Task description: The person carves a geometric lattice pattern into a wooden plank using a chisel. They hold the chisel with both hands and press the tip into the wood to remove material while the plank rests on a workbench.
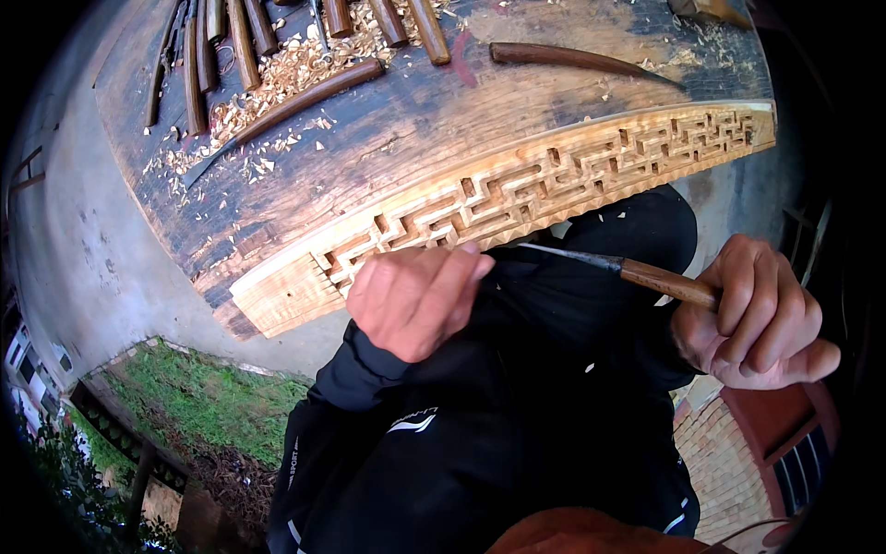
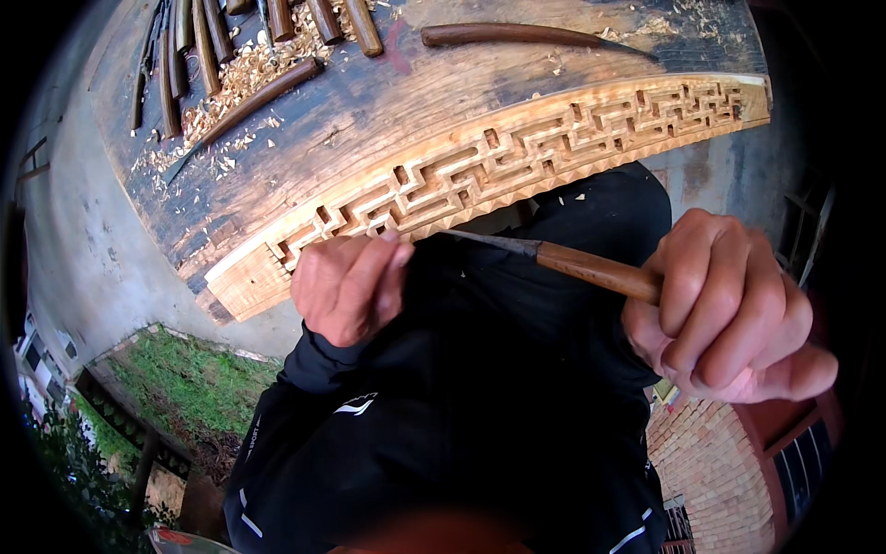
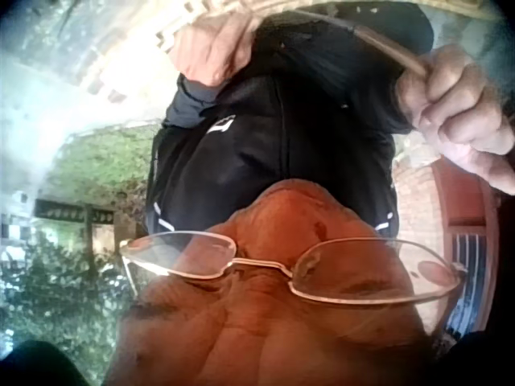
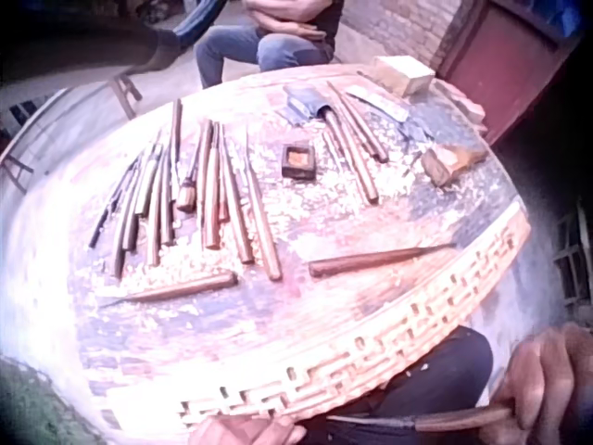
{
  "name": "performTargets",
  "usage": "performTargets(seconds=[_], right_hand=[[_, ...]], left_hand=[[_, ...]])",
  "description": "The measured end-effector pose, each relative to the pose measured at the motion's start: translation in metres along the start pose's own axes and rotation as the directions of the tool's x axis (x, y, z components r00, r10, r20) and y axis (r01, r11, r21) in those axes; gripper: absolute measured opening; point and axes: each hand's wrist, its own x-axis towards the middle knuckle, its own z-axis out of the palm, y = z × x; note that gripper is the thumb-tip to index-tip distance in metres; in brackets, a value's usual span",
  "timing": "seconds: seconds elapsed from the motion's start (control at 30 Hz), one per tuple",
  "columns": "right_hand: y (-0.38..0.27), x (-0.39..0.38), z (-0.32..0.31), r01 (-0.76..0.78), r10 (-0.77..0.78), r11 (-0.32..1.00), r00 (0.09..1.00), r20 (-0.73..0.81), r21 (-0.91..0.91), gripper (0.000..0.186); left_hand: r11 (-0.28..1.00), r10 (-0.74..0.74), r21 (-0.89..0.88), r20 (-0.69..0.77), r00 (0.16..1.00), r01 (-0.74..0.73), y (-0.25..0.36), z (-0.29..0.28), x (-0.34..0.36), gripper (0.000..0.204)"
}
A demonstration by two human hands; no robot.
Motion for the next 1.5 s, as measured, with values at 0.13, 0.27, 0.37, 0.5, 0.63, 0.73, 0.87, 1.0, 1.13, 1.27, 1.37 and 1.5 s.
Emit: performTargets(seconds=[0.13,0.27,0.37,0.5,0.63,0.73,0.87,1.0,1.13,1.27,1.37,1.5], right_hand=[[0.013,0.021,0.015,0.061,-0.038,0.995,0.967,0.254,-0.083,0.063],[0.045,0.045,0.034,0.025,-0.002,0.998,0.932,0.363,-0.060,0.066],[0.054,0.050,0.043,0.051,-0.006,0.993,0.915,0.402,-0.102,0.065],[0.062,0.043,0.055,0.033,0.022,0.987,0.941,0.337,-0.156,0.066],[0.071,0.041,0.057,-0.005,0.076,0.977,0.942,0.326,-0.214,0.068],[0.076,0.043,0.055,-0.010,0.076,0.980,0.940,0.333,-0.196,0.070],[0.074,0.042,0.060,-0.069,0.127,0.969,0.962,0.242,-0.236,0.071],[0.078,0.040,0.060,-0.087,0.144,0.962,0.968,0.208,-0.259,0.070],[0.082,0.048,0.057,-0.136,0.223,0.938,0.941,0.255,-0.318,0.068],[0.082,0.056,0.059,-0.185,0.291,0.917,0.916,0.277,-0.352,0.069],[0.087,0.053,0.064,-0.143,0.268,0.917,0.913,0.308,-0.372,0.068],[0.087,0.039,0.072,-0.049,0.226,0.907,0.895,0.385,-0.418,0.066]], left_hand=[[0.935,0.157,-0.319,-0.014,0.987,-0.153,0.001,0.009,0.005,0.044],[0.924,0.121,-0.362,-0.029,0.992,-0.123,0.010,0.036,0.021,0.058],[0.909,0.054,-0.405,-0.120,0.991,-0.098,0.007,0.051,0.019,0.059],[0.924,0.017,-0.377,-0.118,0.993,-0.061,0.005,0.049,0.017,0.060],[0.936,0.033,-0.344,-0.118,0.992,-0.072,0.003,0.051,0.014,0.054],[0.938,0.027,-0.336,-0.160,0.987,-0.081,0.001,0.057,0.011,0.052],[0.939,0.024,-0.330,-0.208,0.978,-0.093,0.001,0.061,0.009,0.054],[0.944,0.029,-0.317,-0.192,0.981,-0.090,0.001,0.060,0.009,0.055],[0.944,0.005,-0.319,-0.233,0.972,-0.081,0.001,0.063,0.008,0.053],[0.936,-0.041,-0.347,-0.257,0.965,-0.053,0.003,0.064,0.010,0.048],[0.929,-0.064,-0.367,-0.271,0.960,-0.042,0.004,0.064,0.008,0.043],[0.926,-0.052,-0.373,-0.291,0.955,-0.063,0.004,0.066,0.005,0.039]])
